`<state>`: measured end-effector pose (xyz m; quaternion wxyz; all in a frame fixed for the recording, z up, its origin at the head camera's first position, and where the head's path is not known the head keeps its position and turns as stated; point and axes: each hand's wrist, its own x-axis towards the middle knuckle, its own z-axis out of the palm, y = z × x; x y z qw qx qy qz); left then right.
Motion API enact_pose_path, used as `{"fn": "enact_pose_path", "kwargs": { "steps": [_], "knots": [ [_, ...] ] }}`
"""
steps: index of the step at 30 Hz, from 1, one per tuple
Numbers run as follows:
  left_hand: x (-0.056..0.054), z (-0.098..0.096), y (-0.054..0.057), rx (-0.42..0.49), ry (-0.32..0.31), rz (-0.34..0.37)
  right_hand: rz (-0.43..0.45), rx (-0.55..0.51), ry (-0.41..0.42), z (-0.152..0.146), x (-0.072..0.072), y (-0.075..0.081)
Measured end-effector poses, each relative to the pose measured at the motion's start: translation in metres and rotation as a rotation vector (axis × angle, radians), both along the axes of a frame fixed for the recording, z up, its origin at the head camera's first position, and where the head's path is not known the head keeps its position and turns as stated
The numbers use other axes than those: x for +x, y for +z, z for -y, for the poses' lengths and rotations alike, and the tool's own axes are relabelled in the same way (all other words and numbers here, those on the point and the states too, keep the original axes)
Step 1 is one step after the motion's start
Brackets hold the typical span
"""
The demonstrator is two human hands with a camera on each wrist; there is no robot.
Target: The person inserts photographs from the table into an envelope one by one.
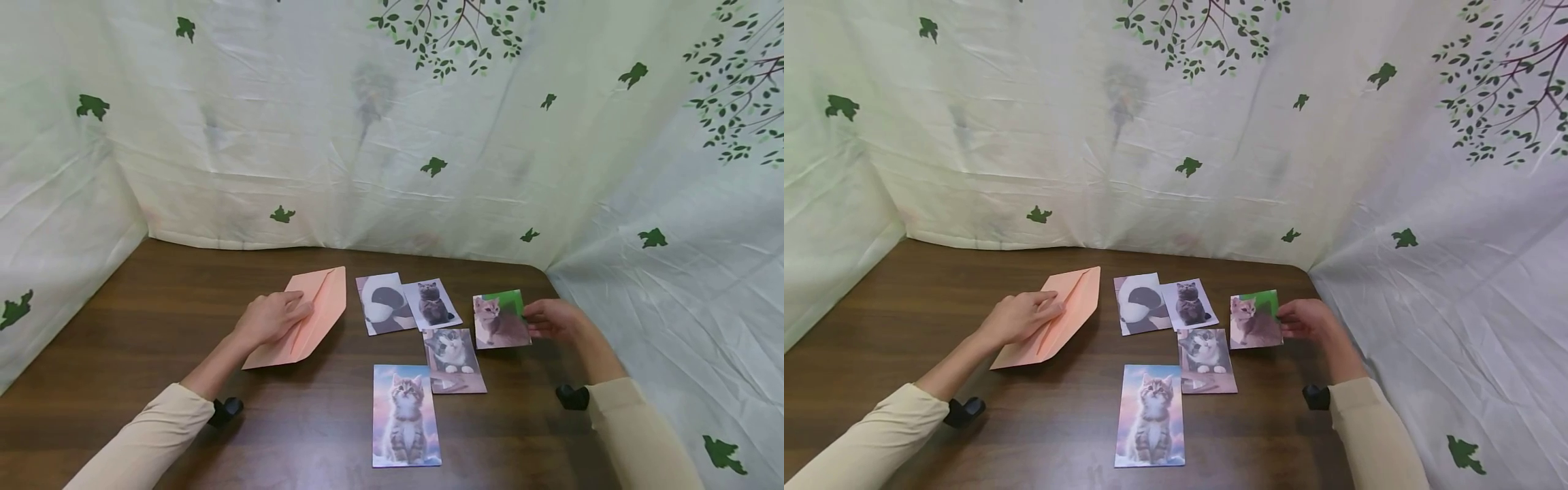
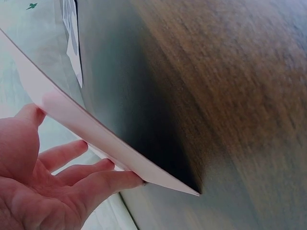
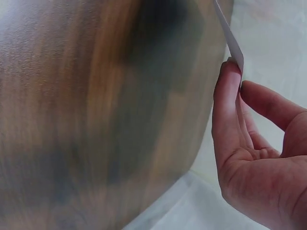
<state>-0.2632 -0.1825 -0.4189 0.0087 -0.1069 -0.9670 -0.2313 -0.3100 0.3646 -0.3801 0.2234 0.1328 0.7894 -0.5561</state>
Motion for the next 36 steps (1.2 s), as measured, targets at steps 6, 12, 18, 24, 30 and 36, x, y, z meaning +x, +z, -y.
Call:
{"fn": "enact_pose_path", "kwargs": {
  "steps": [6,12,18,24,30,36],
  "knots": [
    [0.001,-0.001,0.001,-0.003,-0.003,0.001,-0.017,0.030,0.006,0.008,-0.004,0.013],
    [0.000,0.000,0.000,0.001,0.001,0.006,-0.044,0.041,0.008,0.023,-0.010,0.020],
    [0.000,0.000,0.000,0.002,0.008,0.011,-0.086,0.035,0.056,0.040,-0.011,0.029],
    [0.002,-0.001,0.002,0.001,0.008,0.013,-0.128,-0.015,0.098,0.057,-0.014,0.033],
    [0.001,0.000,0.002,-0.001,0.005,0.017,-0.147,-0.052,0.073,0.074,-0.017,0.036],
    [0.001,0.000,0.001,0.006,0.002,0.011,-0.163,-0.063,0.094,0.091,-0.017,0.039]
  ]
}}
